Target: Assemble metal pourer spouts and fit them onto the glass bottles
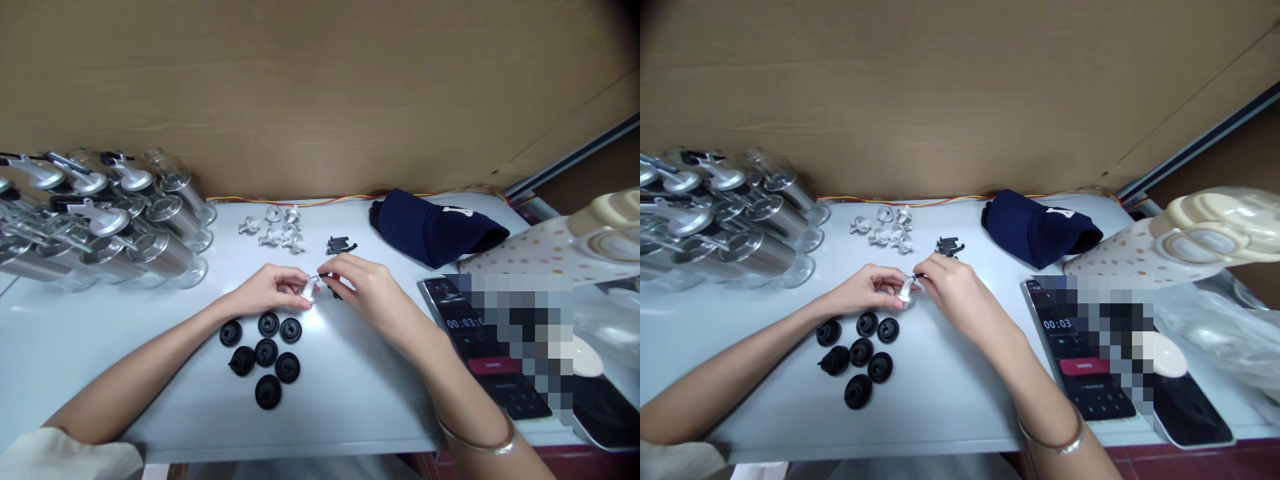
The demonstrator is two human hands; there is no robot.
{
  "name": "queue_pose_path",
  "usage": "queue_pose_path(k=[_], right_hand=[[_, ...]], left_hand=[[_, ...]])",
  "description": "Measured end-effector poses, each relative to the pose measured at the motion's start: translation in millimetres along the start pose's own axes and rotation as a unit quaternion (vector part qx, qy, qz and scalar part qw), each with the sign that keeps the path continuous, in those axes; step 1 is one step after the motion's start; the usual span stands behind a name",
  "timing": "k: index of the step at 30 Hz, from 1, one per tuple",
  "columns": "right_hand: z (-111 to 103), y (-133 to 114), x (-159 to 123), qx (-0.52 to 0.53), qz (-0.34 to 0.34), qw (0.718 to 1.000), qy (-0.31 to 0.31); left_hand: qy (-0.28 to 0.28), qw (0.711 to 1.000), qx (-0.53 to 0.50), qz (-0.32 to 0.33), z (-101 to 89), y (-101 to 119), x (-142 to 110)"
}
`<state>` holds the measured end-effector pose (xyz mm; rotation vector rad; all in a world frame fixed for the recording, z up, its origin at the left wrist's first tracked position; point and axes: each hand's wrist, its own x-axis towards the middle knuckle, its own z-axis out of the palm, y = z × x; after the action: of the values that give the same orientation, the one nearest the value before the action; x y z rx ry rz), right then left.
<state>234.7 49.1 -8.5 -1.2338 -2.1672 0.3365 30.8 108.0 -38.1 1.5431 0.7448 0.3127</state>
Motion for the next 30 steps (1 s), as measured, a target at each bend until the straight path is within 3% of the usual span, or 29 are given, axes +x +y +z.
queue_pose_path(k=[9, 24, 30], right_hand=[[4.4, 0.6, -0.6, 0.009, -0.022, 1.000, 0.004], [3.7, -3.6, 1.6, -0.027, -0.001, 1.000, 0.011], [-0.1, -2.6, 0.9, 0.027, 0.047, 0.998, -0.010]], left_hand=[[-0.001, 1.000, 0.023, 0.008, -1.0, -2.6, 0.2], [-0.018, 1.000, 0.006, 0.008, -1.5, -0.7, 0.2], [-0.016, 1.000, 0.012, 0.012, -1.7, -3.6, 1.1]])
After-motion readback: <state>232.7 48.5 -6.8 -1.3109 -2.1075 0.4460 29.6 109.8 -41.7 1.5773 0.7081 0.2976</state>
